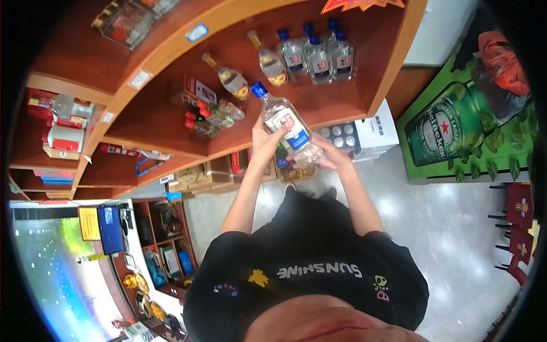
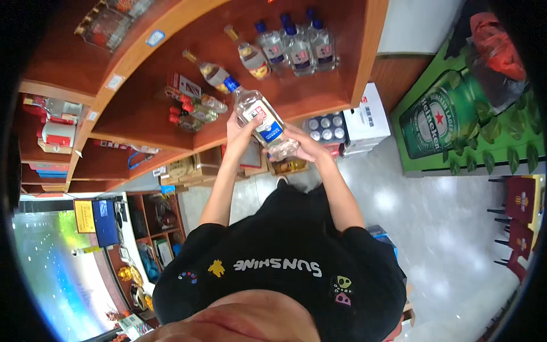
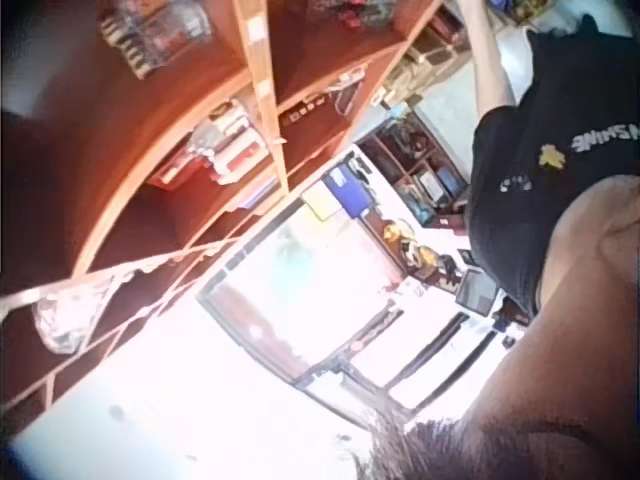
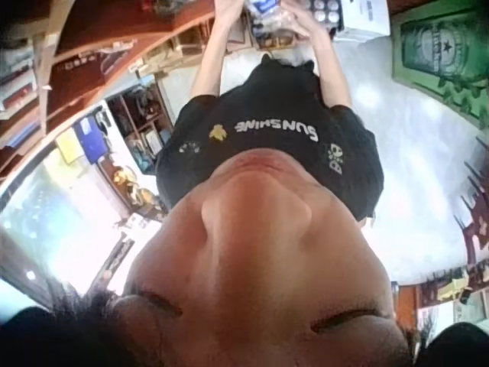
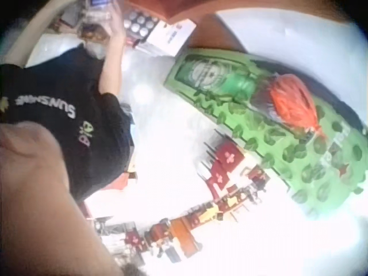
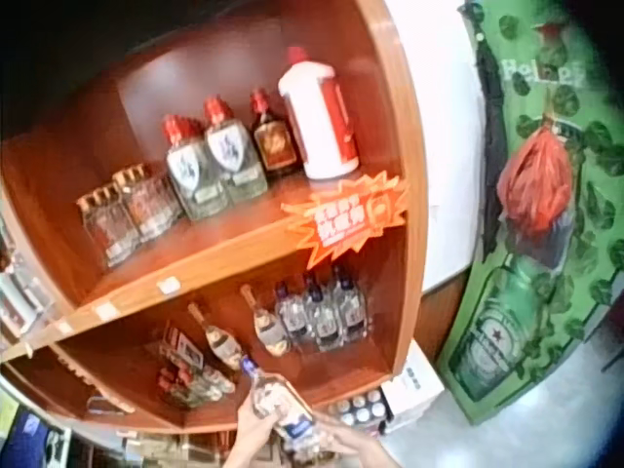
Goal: The person removes liquor bottles from a shelf one by one, turns each bottle in their hands, and places them back onto the shelf.
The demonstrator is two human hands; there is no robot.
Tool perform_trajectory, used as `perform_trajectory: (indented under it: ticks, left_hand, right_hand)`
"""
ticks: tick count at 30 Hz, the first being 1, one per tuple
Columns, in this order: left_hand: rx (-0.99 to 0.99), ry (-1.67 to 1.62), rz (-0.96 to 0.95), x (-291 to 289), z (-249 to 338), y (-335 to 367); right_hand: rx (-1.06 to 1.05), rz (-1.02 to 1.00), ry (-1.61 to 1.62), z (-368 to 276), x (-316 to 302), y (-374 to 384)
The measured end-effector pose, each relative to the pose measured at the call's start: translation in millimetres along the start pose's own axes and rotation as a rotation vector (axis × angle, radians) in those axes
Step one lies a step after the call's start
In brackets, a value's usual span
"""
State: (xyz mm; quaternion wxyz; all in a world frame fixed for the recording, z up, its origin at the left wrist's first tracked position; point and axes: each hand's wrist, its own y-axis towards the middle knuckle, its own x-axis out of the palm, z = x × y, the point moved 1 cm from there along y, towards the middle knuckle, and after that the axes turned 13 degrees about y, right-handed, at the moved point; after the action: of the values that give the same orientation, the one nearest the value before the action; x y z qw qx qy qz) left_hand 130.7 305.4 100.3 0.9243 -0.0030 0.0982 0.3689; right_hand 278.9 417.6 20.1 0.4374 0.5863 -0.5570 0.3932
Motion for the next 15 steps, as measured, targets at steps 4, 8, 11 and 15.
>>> perform_trajectory:
  ticks: [4,8,11,15]
  left_hand:
    - [-0.119,-0.007,-0.137,-3,23,-35]
    - [-0.282,-0.041,-0.245,-10,12,-60]
    - [-0.264,-0.333,-0.306,-5,-5,-73]
    - [-0.251,-0.583,-0.428,-2,-17,-84]
  right_hand:
    - [0.188,-0.372,0.23,46,-13,-8]
    - [0.23,-0.455,0.359,76,3,-24]
    - [0.22,-0.459,0.443,86,33,-33]
    - [0.243,-0.522,0.546,90,76,-41]
